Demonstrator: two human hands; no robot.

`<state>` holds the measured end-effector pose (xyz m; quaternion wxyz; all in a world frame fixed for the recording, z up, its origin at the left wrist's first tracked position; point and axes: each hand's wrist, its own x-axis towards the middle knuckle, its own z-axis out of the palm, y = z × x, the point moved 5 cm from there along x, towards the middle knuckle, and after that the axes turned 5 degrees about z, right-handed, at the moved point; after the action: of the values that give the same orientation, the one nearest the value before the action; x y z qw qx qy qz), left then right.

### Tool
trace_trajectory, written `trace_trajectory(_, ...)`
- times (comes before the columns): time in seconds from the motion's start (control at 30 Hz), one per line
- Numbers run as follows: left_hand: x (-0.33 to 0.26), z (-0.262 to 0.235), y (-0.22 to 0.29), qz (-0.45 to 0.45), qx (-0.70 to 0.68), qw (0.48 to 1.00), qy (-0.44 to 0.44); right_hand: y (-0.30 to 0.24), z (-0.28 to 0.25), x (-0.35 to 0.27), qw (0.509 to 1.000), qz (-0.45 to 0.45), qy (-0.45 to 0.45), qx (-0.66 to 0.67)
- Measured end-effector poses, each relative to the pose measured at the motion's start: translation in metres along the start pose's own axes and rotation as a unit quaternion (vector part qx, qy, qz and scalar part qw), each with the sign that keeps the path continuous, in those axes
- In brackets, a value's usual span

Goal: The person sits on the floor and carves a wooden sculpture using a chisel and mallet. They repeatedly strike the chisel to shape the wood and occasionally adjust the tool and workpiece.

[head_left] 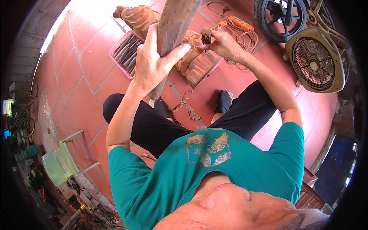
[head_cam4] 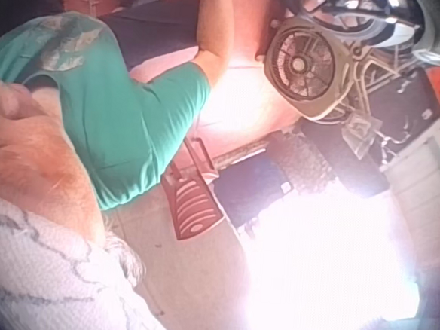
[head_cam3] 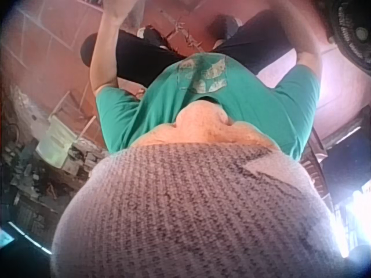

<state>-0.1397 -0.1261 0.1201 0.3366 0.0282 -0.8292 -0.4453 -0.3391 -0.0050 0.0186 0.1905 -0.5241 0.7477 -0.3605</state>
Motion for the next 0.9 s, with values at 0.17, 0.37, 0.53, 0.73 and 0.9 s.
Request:
trace_trajectory(0.17, -0.012, 0.022, -0.023, -0.052, 0.262, 0.94, -0.212, 0.003, 0.001, 0.0, 0.999, -0.024, -0.005, -0.043)
trace_trajectory(0.37, -0.008, 0.015, -0.016, -0.108, 0.126, 0.967, -0.191, 0.007, 0.004, -0.001, 0.998, -0.054, 0.004, -0.037)
trace_trajectory(0.53, -0.002, 0.012, 0.005, 0.03, 0.027, 0.999, -0.031, 0.016, 0.006, 0.004, 0.999, -0.04, -0.012, -0.007)
trace_trajectory(0.73, -0.014, 0.019, -0.044, -0.101, 0.159, 0.96, -0.206, 0.007, 0.002, 0.001, 0.997, -0.062, 0.015, -0.039)
trace_trajectory(0.9, -0.014, 0.01, -0.043, -0.159, 0.163, 0.953, -0.198, 0.051, -0.014, 0.014, 0.988, 0.038, 0.04, 0.143)
